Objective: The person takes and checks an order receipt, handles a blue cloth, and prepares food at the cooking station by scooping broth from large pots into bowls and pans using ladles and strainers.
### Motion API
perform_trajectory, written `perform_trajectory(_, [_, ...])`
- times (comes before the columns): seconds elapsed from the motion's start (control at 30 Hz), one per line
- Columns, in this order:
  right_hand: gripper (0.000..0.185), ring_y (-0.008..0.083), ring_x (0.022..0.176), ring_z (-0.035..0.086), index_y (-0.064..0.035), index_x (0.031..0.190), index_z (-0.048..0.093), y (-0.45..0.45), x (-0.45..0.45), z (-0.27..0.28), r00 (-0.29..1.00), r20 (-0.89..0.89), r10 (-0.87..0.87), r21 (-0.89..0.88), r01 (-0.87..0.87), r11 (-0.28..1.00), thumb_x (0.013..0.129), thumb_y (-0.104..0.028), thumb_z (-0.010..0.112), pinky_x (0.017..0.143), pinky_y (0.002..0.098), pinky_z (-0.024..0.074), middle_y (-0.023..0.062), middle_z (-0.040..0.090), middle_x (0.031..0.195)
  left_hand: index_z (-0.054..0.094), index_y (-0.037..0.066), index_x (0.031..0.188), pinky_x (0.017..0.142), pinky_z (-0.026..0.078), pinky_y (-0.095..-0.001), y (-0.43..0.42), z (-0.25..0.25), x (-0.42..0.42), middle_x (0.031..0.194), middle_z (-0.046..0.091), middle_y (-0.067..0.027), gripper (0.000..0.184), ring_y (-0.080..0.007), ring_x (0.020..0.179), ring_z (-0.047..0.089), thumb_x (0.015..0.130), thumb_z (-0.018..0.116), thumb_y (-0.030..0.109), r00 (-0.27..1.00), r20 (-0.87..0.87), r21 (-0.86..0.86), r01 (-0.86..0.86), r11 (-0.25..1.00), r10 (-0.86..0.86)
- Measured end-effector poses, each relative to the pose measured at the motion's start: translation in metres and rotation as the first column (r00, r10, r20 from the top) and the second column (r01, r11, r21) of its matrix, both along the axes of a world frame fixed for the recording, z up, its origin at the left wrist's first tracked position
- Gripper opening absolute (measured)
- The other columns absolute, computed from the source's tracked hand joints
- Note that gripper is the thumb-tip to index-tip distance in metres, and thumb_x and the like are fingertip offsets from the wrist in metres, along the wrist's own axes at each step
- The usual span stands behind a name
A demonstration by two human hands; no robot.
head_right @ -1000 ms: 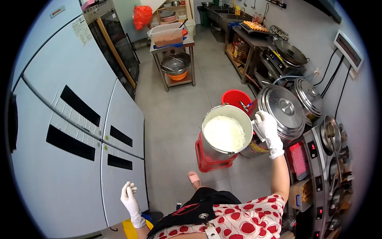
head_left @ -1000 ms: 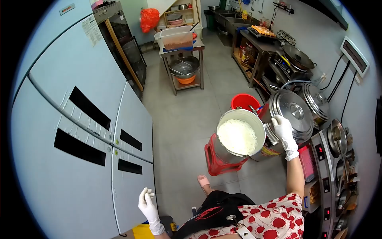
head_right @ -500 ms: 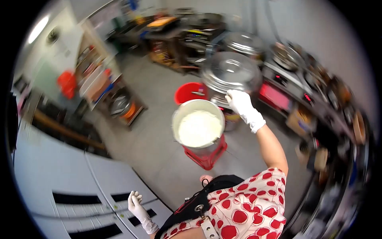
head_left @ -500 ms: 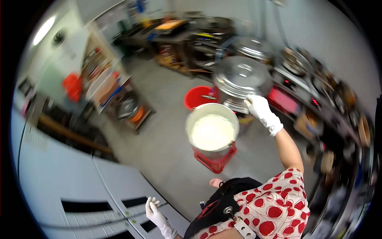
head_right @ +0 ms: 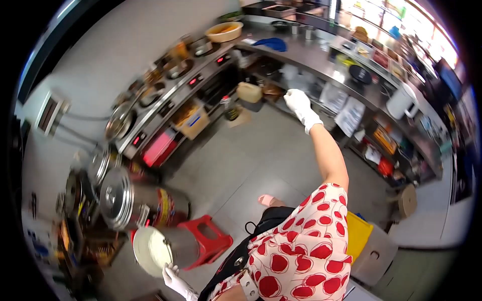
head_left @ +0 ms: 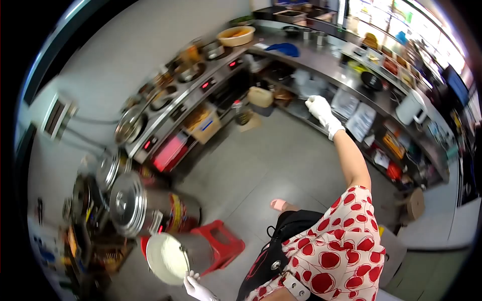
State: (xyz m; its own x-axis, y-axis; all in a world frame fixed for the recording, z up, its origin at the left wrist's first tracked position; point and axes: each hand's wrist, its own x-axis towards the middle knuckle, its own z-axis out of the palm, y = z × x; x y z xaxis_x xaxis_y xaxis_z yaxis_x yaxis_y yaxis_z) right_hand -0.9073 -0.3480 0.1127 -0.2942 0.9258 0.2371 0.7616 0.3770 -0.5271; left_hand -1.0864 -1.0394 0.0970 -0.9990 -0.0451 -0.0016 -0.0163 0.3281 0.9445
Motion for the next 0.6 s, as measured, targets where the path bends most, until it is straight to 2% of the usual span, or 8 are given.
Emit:
perform_trajectory(0.1, [0.027,0.0262,0.065,0.066,-0.0027,0.084,0.067,0.009,0.027,-0.058,0.861,-0.386,-0.331,-0.268,0.238,0.934,0.084,-0.028,0.057,0.064,0.0387,0.0520,0.0140,0.066,0.069,0.056,0.000,0.121,0.075,0.048,-0.0251,-0.002,-0.073,-0.135,0.098,0.064,-0.0081,0.033,-0.0110,0.080,0.058,0.098,0.044,0.021,0.979,0.000,0.001,0.202,0.979,-0.202])
perform_trajectory(0.23, [0.014,0.0167,0.049,0.056,-0.0020,0.078,0.065,0.059,0.173,-0.076,0.370,-0.700,-0.610,-0.475,0.397,0.785,0.080,-0.013,0.057,0.047,0.0303,0.0450,0.0088,0.062,0.064,0.056,0.001,0.119,0.076,0.048,-0.0269,0.121,-0.041,-0.101,0.103,0.064,-0.0103,0.031,-0.0136,0.082,0.059,0.098,0.045,0.021,0.960,-0.087,-0.007,0.268,0.963,-0.268])
perform_trajectory(0.27, [0.020,0.0237,0.063,0.062,-0.0004,0.084,0.066,0.104,0.208,-0.108,0.629,-0.387,-0.674,-0.198,0.657,0.727,0.082,-0.017,0.055,0.058,0.0347,0.0485,0.0133,0.065,0.073,0.056,0.001,0.119,0.076,0.048,-0.0269,0.158,-0.049,-0.088,0.103,0.064,-0.0105,0.031,-0.0138,0.082,0.059,0.098,0.045,0.021,0.959,-0.085,-0.006,0.270,0.963,-0.270])
perform_trajectory(0.3, [0.027,0.0306,0.077,0.067,0.0013,0.090,0.067,0.144,0.253,-0.144,0.670,0.029,-0.741,0.179,0.726,0.664,0.083,-0.020,0.052,0.069,0.0391,0.0519,0.0178,0.068,0.082,0.056,0.000,0.119,0.075,0.048,-0.0270,0.185,-0.051,-0.084,0.103,0.064,-0.0107,0.032,-0.0140,0.082,0.059,0.098,0.045,0.021,0.958,-0.073,-0.002,0.279,0.960,-0.279])
perform_trajectory(0.37, [0.027,0.0352,0.087,0.066,0.0016,0.094,0.067,0.211,0.307,-0.186,0.236,-0.448,-0.863,-0.429,0.790,0.438,0.083,-0.017,0.051,0.073,0.0394,0.0509,0.0224,0.067,0.091,0.057,0.000,0.118,0.072,0.048,-0.0266,0.239,-0.057,-0.076,0.102,0.065,-0.0106,0.030,-0.0133,0.078,0.058,0.098,0.046,0.020,0.943,-0.074,-0.005,0.326,0.945,-0.326])
perform_trajectory(0.43, [0.017,0.0203,0.051,0.059,0.0035,0.076,0.063,0.232,0.312,-0.177,0.169,-0.526,-0.834,-0.425,0.797,0.429,0.078,-0.008,0.051,0.048,0.0315,0.0457,0.0122,0.063,0.066,0.058,0.000,0.117,0.070,0.048,-0.0255,0.281,-0.079,-0.081,0.100,0.065,-0.0095,0.029,-0.0124,0.077,0.058,0.097,0.047,0.019,0.931,-0.050,-0.001,0.362,0.932,-0.362])
perform_trajectory(0.57, [0.021,0.0236,0.058,0.063,0.0040,0.078,0.065,0.303,0.310,-0.176,0.098,-0.547,-0.831,-0.589,0.661,0.465,0.080,-0.015,0.056,0.053,0.0353,0.0473,0.0140,0.066,0.070,0.059,-0.002,0.113,0.069,0.048,-0.0252,0.385,-0.085,-0.053,0.095,0.065,-0.0096,0.027,-0.0132,0.076,0.059,0.097,0.048,0.017,0.924,0.026,-0.066,0.383,0.921,-0.382])
perform_trajectory(0.6, [0.023,0.0175,0.045,0.055,0.0021,0.076,0.062,0.321,0.311,-0.177,0.101,-0.563,-0.820,-0.564,0.678,0.470,0.084,-0.019,0.062,0.040,0.0311,0.0429,0.0094,0.060,0.061,0.058,-0.003,0.113,0.070,0.048,-0.0262,0.407,-0.086,-0.047,0.095,0.065,-0.0101,0.027,-0.0144,0.076,0.059,0.097,0.047,0.017,0.908,0.050,-0.061,0.419,0.906,-0.416])
